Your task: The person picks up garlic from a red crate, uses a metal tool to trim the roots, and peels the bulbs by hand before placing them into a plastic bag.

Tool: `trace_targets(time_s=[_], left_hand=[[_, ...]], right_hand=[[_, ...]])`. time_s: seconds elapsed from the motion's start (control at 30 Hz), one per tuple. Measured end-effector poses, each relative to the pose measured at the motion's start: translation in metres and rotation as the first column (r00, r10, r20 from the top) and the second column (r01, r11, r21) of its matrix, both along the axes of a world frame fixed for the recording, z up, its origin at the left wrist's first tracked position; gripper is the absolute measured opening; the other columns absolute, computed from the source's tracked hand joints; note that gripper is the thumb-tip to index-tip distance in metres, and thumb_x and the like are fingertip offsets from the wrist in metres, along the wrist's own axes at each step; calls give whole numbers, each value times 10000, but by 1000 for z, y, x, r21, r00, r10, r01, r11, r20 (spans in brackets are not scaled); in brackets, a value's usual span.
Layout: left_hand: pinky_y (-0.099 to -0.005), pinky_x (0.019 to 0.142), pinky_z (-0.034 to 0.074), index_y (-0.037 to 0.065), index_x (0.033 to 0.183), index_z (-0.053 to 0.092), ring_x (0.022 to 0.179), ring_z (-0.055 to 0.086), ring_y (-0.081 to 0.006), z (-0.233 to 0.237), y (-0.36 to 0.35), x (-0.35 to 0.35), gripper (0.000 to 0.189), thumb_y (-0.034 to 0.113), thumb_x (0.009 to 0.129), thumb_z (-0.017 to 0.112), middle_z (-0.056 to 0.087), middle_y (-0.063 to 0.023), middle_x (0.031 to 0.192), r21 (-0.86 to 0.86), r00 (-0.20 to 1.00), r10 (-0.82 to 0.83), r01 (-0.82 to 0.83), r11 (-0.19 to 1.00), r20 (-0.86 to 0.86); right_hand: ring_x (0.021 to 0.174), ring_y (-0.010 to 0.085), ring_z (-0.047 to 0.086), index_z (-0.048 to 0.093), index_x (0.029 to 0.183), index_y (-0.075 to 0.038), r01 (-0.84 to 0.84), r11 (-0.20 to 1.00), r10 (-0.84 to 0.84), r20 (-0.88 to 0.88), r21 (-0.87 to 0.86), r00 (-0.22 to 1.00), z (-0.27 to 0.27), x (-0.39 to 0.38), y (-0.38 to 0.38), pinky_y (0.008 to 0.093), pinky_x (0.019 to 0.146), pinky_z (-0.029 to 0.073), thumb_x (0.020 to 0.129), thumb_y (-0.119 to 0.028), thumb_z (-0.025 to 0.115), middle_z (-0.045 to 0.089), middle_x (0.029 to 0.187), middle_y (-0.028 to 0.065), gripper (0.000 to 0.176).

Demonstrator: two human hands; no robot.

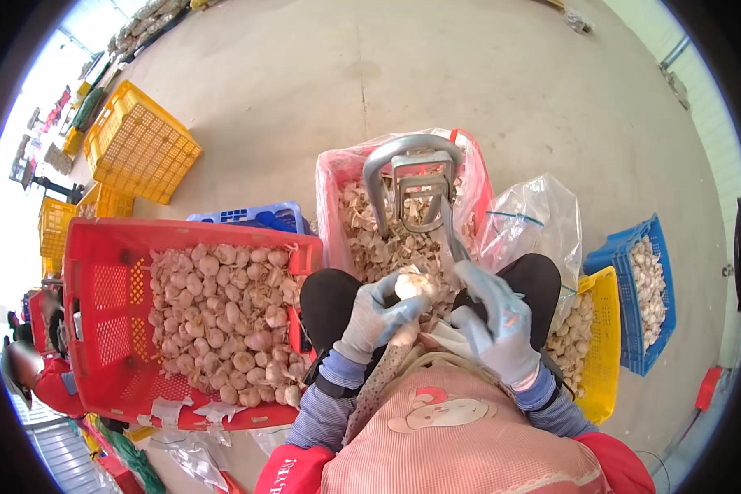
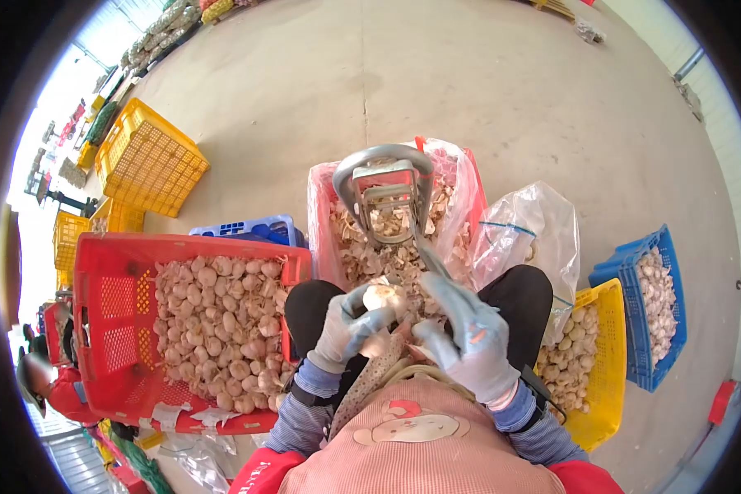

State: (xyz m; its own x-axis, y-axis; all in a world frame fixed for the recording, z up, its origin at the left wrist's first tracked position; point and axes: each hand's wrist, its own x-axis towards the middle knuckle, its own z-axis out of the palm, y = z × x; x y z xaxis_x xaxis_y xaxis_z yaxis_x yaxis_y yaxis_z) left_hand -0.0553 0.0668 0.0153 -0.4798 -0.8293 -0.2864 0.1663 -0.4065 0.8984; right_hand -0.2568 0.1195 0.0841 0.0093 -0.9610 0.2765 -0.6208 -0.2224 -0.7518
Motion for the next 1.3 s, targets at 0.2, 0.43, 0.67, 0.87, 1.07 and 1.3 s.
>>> trace_targets(time_s=[0.2,0.43,0.67,0.87,1.07,1.3], left_hand=[[-231,639,500,-25,1026,705,734,611,-61,-3,31,6,299,260,951,650,707,-33,859,79,984,57,-71,994,166],[-203,645,479,-54,1213,625,740,589,-49,24,55,13,358,136,916,688,684,-38,901,-44,950,276,-273,961,146],[-291,942,485,-5,1295,581,1035,597,-106,25,64,19,480,155,869,737,665,-50,1150,-178,972,102,-64,982,213],[-289,967,459,28,1360,535,1079,585,-125,29,69,28,575,296,885,719,650,-79,1170,-347,851,97,103,932,515],[-273,982,443,-10,1367,515,1102,555,-117,-1,72,27,494,305,992,579,634,-80,1225,18,991,131,-131,991,2],[-281,922,478,0,1359,502,1091,547,-105,20,71,28,522,188,897,654,591,-45,1227,-76,984,168,-172,982,-53]], right_hand=[[972,237,699,607,1226,-8,-208,968,181,182,139,966,-45,14,7,321,743,554,916,-307,677,685,1093,128,437],[851,187,706,615,1158,-38,-368,691,-460,771,622,440,-30,24,4,302,645,568,988,-473,527,673,986,96,475],[736,195,625,645,886,-33,-335,850,113,480,407,870,-75,17,15,348,627,503,1011,-260,499,654,838,112,298],[803,159,661,630,1102,15,-478,692,-127,743,541,657,-18,43,28,267,673,537,944,-361,623,669,944,80,408],[840,203,659,611,1152,34,-55,996,35,272,67,962,-27,55,17,311,740,523,820,-99,709,676,947,112,371],[1227,237,551,502,1342,62,-475,845,151,742,246,653,-1,36,21,362,1032,442,897,-127,667,580,1328,163,511]])
